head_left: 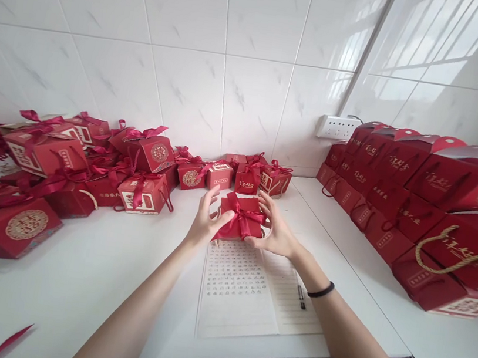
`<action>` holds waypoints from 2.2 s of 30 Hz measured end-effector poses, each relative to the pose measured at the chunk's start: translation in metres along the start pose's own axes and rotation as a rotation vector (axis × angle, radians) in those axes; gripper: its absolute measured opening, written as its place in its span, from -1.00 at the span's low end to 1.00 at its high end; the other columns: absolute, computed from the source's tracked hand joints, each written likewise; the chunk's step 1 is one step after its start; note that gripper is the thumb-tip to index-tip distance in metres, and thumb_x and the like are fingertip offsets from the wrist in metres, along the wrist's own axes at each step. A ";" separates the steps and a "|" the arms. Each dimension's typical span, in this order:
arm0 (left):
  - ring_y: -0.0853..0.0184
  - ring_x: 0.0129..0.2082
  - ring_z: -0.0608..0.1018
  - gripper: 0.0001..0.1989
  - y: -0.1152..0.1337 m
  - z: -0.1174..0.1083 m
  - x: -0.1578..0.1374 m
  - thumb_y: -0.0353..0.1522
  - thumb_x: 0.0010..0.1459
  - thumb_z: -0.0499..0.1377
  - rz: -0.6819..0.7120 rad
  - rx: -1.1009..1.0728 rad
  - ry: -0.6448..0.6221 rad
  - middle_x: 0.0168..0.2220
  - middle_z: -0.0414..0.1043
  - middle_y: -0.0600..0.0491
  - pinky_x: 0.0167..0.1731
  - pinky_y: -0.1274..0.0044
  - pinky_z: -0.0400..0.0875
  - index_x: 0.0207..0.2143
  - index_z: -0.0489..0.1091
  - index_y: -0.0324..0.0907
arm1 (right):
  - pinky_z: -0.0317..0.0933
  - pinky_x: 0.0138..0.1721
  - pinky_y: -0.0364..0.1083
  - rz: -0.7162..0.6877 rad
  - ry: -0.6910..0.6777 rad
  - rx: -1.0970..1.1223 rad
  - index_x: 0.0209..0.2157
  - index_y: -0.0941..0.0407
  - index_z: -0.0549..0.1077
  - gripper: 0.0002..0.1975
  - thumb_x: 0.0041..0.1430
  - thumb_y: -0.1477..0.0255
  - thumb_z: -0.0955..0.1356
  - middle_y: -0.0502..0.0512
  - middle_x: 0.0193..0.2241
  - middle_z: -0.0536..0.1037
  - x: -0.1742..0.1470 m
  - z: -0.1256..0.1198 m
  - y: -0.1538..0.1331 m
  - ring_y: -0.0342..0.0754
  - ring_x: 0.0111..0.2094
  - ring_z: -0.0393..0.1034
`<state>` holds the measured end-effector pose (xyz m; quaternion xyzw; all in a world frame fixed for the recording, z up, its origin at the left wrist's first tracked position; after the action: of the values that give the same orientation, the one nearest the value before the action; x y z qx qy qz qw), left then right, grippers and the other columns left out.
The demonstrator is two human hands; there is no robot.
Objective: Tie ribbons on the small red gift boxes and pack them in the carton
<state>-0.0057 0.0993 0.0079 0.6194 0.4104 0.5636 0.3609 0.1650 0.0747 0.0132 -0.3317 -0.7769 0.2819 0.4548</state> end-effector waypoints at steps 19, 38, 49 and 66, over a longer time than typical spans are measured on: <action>0.22 -0.22 0.53 -0.45 0.002 0.023 -0.007 -0.30 -0.13 0.29 -0.015 -0.184 -0.181 -0.26 0.43 0.04 -0.20 0.38 0.42 -0.11 0.09 -0.11 | 0.19 -0.31 -0.07 -0.721 0.056 -0.821 -0.15 0.20 0.38 -0.82 0.32 0.54 0.19 0.15 -0.32 0.47 -0.027 0.060 -0.083 -0.05 -0.29 0.30; 0.19 -0.08 0.47 -0.42 -0.001 0.019 -0.007 -0.27 -0.12 0.34 -0.053 -0.037 -0.121 -0.13 0.38 -0.03 -0.01 0.31 0.30 -0.08 0.14 -0.14 | 0.18 -0.39 -0.07 -0.156 0.292 -0.345 -0.43 0.11 0.27 -0.79 0.19 0.27 0.23 0.06 -0.49 0.39 -0.008 -0.025 -0.043 -0.07 -0.45 0.28; 0.24 0.07 0.34 -0.80 0.013 0.006 -0.013 -0.24 0.08 0.18 0.156 0.048 0.106 -0.01 0.28 -0.05 -0.02 0.42 0.33 -0.29 0.29 -0.14 | 0.18 -0.40 -0.13 0.320 -0.016 0.087 -0.44 0.17 0.37 -0.59 0.08 0.06 0.31 0.03 -0.49 0.41 -0.003 -0.002 0.007 -0.10 -0.45 0.28; 0.42 -0.41 0.44 -0.79 0.019 -0.002 -0.025 -0.26 0.07 0.19 0.192 0.034 0.312 -0.45 0.31 0.11 -0.35 0.57 0.42 -0.47 0.22 -0.16 | 0.31 -0.14 -0.05 0.231 0.358 0.113 -0.51 0.13 0.33 -0.53 0.07 -0.03 0.29 0.19 -0.14 0.41 -0.002 -0.020 0.010 0.03 -0.08 0.33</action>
<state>-0.0066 0.0690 0.0150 0.5668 0.4101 0.6775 0.2271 0.1857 0.0817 0.0134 -0.4371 -0.6235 0.3118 0.5683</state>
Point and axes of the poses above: each hand's wrist, its own x-axis towards the middle knuckle, its own z-axis out of the palm, y = z × x, the point moved 8 cm from there along x, towards the middle knuckle
